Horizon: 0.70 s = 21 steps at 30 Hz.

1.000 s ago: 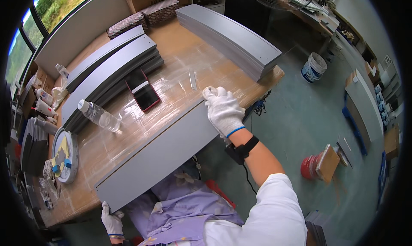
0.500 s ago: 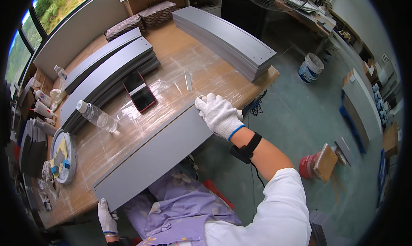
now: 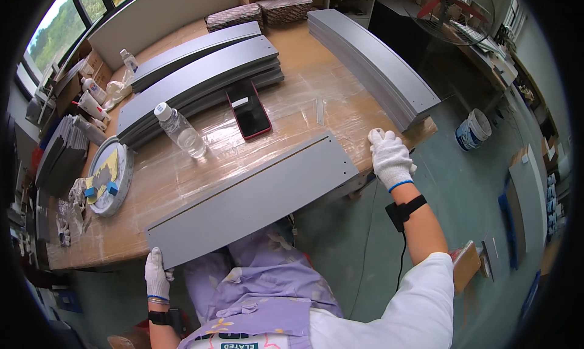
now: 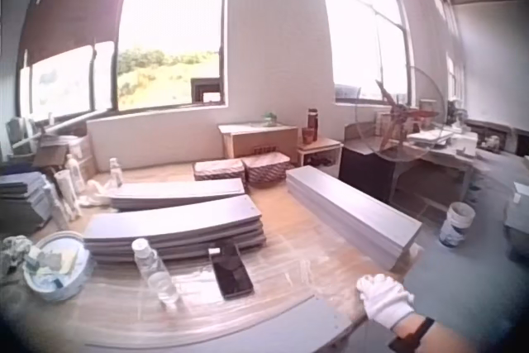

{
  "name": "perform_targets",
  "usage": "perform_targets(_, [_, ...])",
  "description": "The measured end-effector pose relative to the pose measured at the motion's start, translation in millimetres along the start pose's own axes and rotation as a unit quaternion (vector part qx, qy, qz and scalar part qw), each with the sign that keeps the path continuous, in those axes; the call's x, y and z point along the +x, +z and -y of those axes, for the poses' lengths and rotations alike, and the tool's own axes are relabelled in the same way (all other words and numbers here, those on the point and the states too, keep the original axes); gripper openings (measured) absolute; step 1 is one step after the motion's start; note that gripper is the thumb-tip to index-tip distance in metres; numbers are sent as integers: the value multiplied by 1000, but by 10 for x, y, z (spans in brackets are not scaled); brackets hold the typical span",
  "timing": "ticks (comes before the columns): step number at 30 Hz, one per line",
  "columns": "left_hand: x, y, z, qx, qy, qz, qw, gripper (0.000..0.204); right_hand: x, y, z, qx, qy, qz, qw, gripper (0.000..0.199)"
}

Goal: The person sits at a workbench and sands a grey rectangular panel using a blue sanding block. They repeatedly rub the block along the edges and surface of the panel, then wipe it with a cloth. The person handles the panel one at a time from a stack on the table.

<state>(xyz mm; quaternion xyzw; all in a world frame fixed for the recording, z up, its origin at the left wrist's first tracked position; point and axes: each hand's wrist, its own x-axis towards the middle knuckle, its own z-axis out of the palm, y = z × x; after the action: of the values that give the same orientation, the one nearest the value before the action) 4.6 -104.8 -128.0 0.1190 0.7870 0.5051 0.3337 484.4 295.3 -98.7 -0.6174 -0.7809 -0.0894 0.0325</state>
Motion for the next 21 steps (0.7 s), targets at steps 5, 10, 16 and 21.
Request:
perform_targets(5, [165, -364, 202, 111, 97, -124, 981, 32, -364, -399, -325, 194, 105, -60, 973, 39])
perform_targets(10, [-355, 68, -357, 406, 497, -104, 760, 61, -633, -643, 488, 482, -23, -107, 870, 38])
perform_targets(16, [-293, 861, -439, 474, 557, 71, 678, 79, -1175, -776, 2552, 482, -344, -62, 803, 44])
perform_targets(21, [-101, 459, -132, 524, 544, -22, 655, 59, -1026, -396, 2149, 428, -253, -91, 863, 47])
